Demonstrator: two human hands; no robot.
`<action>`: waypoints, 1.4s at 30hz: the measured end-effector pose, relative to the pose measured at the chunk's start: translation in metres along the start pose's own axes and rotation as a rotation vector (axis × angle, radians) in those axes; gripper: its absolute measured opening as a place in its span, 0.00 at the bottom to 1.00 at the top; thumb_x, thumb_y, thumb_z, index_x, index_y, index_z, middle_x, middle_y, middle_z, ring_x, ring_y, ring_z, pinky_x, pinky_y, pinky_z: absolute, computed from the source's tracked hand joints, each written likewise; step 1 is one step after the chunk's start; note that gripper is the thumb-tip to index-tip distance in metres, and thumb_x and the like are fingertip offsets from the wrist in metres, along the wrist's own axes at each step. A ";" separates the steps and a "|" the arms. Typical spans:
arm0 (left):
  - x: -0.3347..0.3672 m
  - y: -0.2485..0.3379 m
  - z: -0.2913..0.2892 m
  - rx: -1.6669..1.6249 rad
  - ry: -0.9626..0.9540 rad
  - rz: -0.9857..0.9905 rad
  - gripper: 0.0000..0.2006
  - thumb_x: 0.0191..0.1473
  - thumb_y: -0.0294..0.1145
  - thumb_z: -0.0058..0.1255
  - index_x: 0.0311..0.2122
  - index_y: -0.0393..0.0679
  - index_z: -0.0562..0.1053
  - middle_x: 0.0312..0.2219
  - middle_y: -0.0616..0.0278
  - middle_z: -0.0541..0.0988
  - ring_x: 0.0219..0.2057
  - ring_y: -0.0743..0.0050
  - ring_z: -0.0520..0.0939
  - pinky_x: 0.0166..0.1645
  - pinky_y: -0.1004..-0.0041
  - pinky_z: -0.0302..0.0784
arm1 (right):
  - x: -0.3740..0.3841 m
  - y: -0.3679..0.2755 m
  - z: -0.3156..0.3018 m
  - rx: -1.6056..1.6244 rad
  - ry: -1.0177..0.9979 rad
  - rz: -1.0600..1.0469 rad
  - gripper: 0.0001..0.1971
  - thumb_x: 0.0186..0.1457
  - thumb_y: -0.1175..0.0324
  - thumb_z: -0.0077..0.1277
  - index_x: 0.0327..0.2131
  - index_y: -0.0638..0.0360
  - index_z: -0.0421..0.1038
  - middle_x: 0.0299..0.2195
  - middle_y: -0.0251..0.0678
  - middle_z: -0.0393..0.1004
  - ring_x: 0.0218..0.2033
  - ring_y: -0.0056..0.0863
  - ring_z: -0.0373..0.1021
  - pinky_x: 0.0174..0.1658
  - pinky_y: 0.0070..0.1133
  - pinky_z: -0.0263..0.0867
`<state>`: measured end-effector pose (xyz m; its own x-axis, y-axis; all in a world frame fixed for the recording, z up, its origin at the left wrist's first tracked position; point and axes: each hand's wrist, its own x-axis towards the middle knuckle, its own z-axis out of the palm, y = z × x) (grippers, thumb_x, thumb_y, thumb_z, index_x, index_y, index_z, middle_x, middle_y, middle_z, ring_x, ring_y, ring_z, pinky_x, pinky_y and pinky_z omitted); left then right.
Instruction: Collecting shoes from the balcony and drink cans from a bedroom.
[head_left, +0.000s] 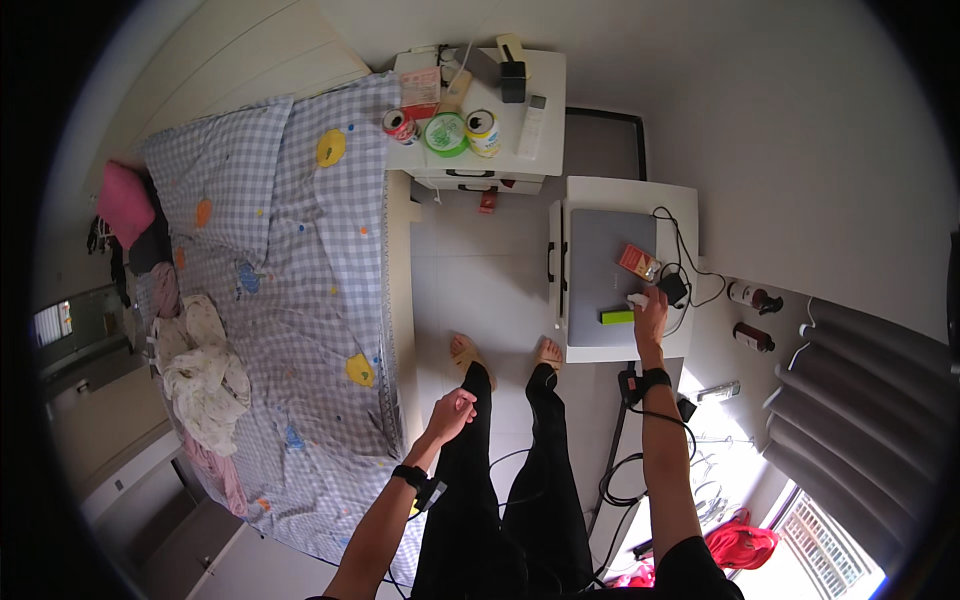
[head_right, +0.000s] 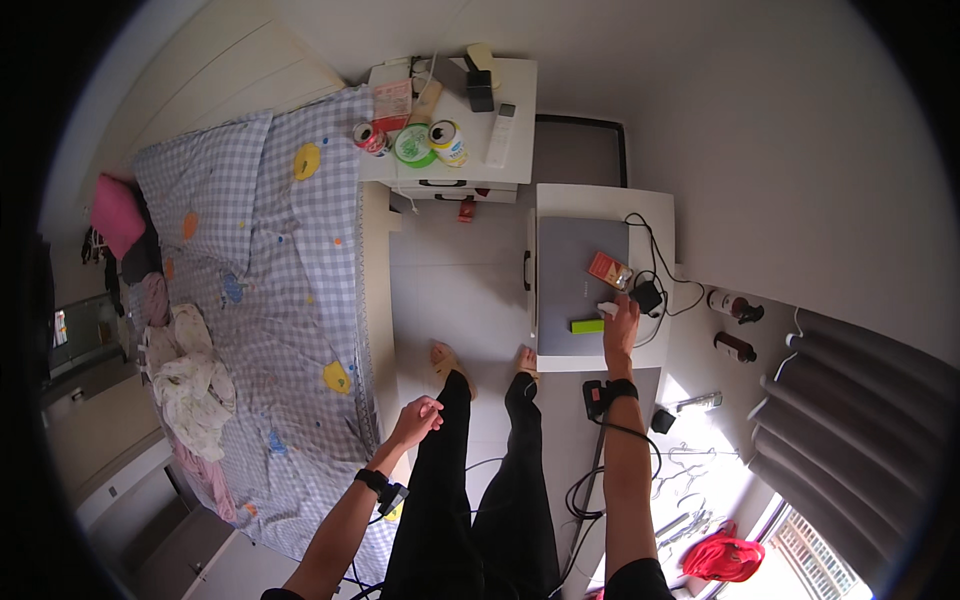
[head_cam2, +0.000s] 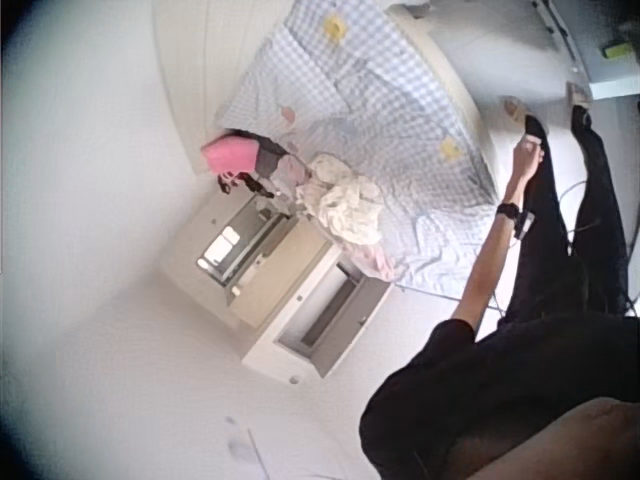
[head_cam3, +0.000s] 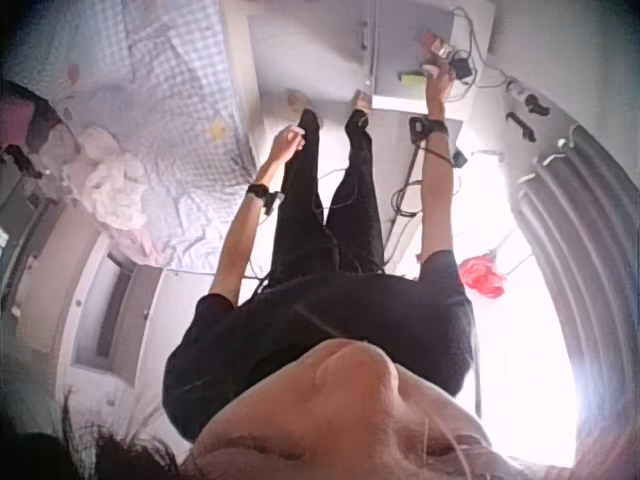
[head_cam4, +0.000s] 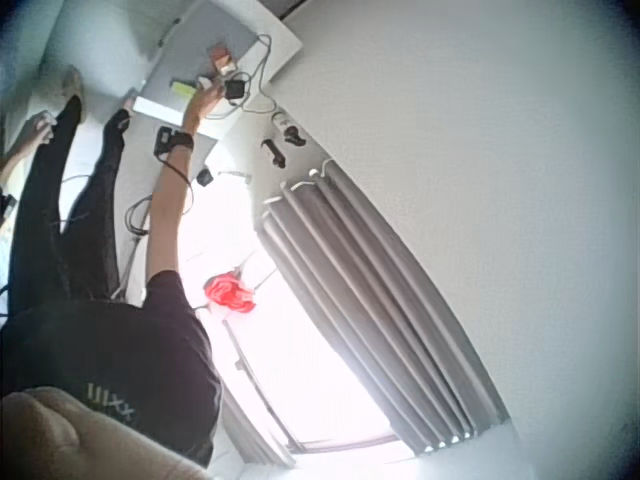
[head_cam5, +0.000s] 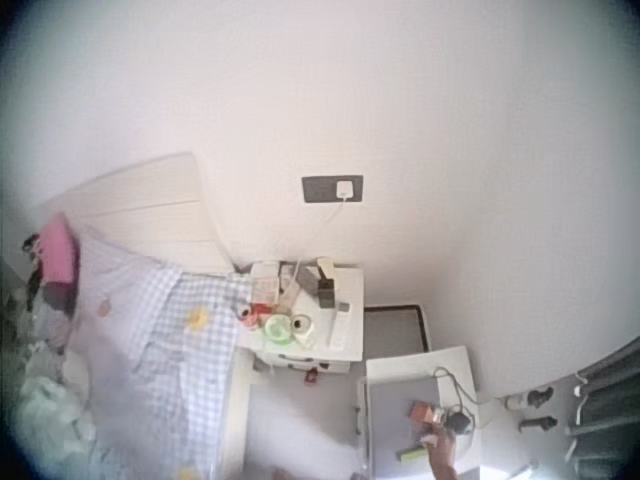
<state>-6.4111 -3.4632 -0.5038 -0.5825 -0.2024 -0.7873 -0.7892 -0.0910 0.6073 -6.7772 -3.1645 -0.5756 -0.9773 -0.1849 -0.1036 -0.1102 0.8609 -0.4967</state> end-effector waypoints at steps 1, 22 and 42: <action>0.005 0.004 -0.001 0.001 0.000 0.007 0.06 0.60 0.27 0.47 0.39 0.38 0.72 0.24 0.60 0.80 0.24 0.76 0.81 0.31 0.76 0.78 | -0.001 0.003 -0.002 -0.004 -0.003 0.010 0.15 0.44 0.81 0.55 0.38 0.62 0.67 0.37 0.47 0.69 0.42 0.50 0.67 0.45 0.38 0.65; 0.009 0.087 -0.083 -0.942 -0.071 -0.260 0.14 0.65 0.40 0.39 0.46 0.43 0.73 0.39 0.61 0.76 0.40 0.74 0.78 0.38 0.73 0.76 | -0.199 -0.330 0.065 0.387 -0.710 -0.320 0.21 0.42 0.78 0.56 0.43 0.61 0.68 0.45 0.43 0.69 0.47 0.48 0.67 0.48 0.33 0.69; 0.022 0.092 -0.262 -1.011 -0.049 -0.183 0.06 0.61 0.33 0.52 0.35 0.44 0.70 0.25 0.64 0.73 0.25 0.73 0.77 0.27 0.77 0.73 | 0.141 -0.532 0.169 0.128 -0.115 -0.560 0.44 0.40 0.72 0.64 0.62 0.55 0.53 0.57 0.45 0.59 0.56 0.49 0.58 0.54 0.35 0.66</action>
<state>-6.4457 -3.7314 -0.4375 -0.4948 -0.0655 -0.8665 -0.3467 -0.8995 0.2660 -6.8262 -3.7286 -0.4717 -0.7498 -0.6516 0.1150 -0.5744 0.5547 -0.6020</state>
